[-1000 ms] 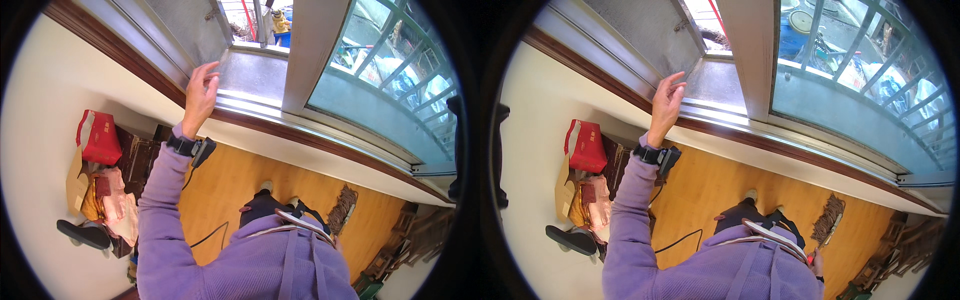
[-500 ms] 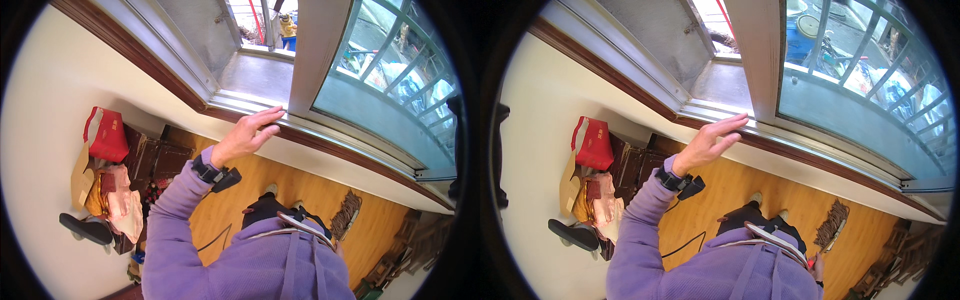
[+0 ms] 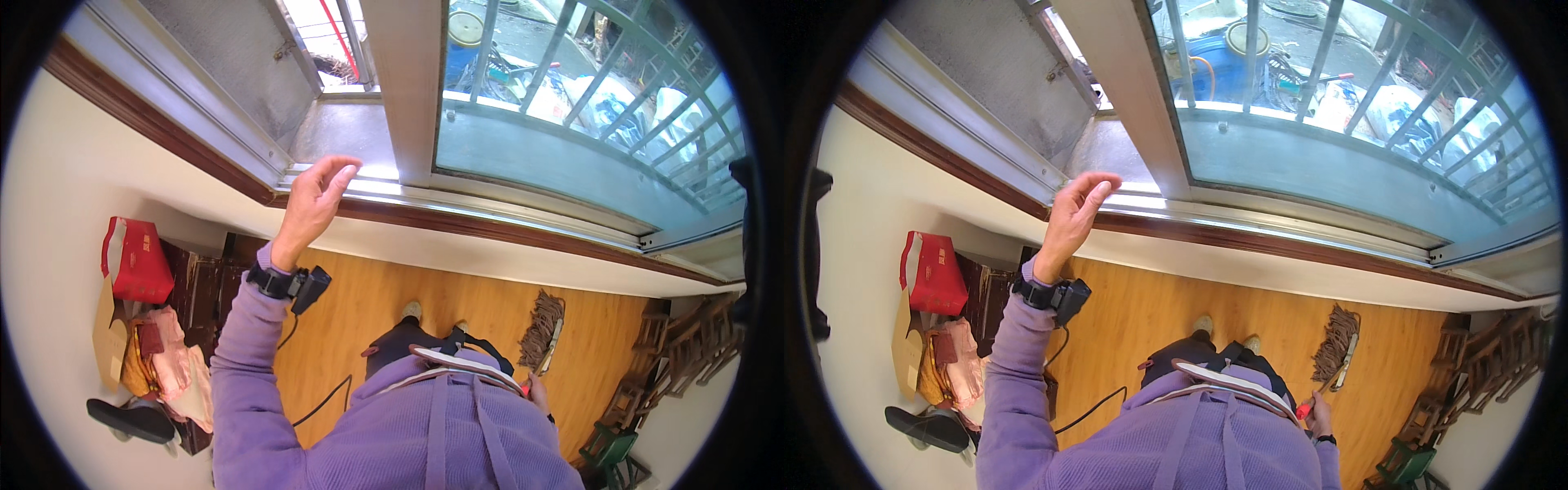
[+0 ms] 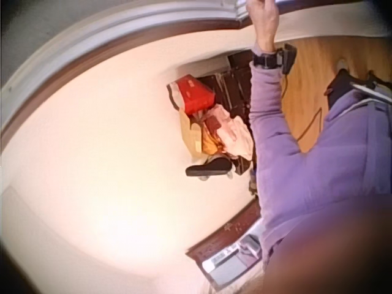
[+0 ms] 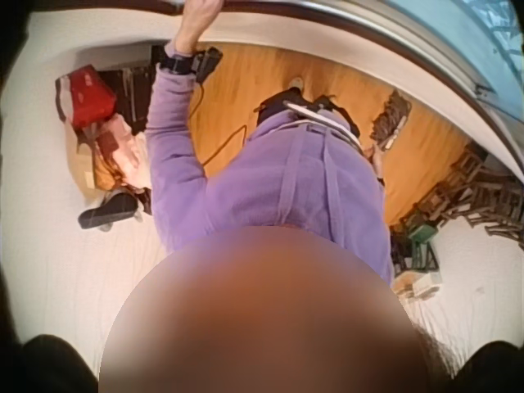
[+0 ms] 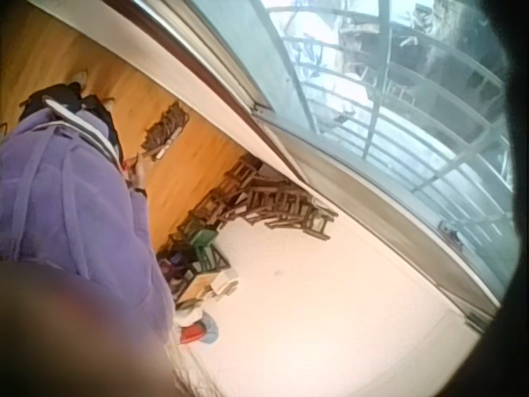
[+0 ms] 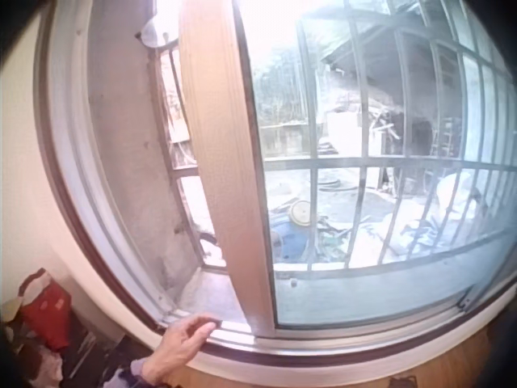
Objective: The person mops a wooden floor with a string mop, briefly opens a window to check the outside, then closes it and continues mopping. The person moves around the room, cleaning different areas of the floor.
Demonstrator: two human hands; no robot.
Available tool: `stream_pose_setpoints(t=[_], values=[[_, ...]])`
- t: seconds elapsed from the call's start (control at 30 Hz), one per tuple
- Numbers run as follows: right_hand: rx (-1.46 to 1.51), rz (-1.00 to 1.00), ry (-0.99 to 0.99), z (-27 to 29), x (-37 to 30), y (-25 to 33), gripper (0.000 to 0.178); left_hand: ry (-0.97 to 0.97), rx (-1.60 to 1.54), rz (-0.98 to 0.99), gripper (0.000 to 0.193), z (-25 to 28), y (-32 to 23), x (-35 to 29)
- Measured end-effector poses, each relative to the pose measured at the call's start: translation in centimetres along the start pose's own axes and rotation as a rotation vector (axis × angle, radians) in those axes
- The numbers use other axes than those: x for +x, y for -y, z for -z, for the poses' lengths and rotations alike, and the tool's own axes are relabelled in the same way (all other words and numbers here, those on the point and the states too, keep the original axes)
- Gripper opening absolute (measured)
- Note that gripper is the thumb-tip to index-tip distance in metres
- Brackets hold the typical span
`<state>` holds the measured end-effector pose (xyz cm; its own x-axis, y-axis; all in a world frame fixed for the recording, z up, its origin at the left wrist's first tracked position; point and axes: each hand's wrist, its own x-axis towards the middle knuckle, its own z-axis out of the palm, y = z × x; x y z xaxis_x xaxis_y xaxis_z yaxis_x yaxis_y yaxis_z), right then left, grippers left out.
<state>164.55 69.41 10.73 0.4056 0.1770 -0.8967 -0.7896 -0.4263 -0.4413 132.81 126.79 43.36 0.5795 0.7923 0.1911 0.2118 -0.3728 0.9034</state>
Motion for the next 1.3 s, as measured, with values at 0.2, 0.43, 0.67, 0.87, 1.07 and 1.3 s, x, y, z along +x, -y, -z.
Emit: stream_pose_setpoints(t=[0.2,0.43,0.67,0.87,1.07,1.3], values=[[0.070,0.022,0.003,-1.0,-1.1,-0.5,0.030,-0.138,-0.040,-0.319,0.055,-4.1,-4.1,4.1],[0.135,-0.016,-0.008,-3.6,0.3,-1.3,0.022,-0.091,0.024,-0.123,0.030,-6.1,-3.0,9.3],[0.181,-0.072,-0.042,-4.3,-0.2,-2.8,0.022,-0.109,0.022,-0.128,0.033,-4.3,-0.8,8.9],[0.210,0.037,-0.009,-3.2,-0.9,-3.5,0.023,-0.318,0.028,-0.150,0.039,-2.3,0.5,8.1],[0.215,0.014,-0.027,-3.2,-1.0,-4.5,0.024,-0.446,0.015,-0.211,0.070,1.3,0.7,6.1],[0.188,0.014,0.032,-2.4,-1.1,-2.9,0.025,-0.953,0.939,-0.614,0.085,2.0,-1.5,2.8]])
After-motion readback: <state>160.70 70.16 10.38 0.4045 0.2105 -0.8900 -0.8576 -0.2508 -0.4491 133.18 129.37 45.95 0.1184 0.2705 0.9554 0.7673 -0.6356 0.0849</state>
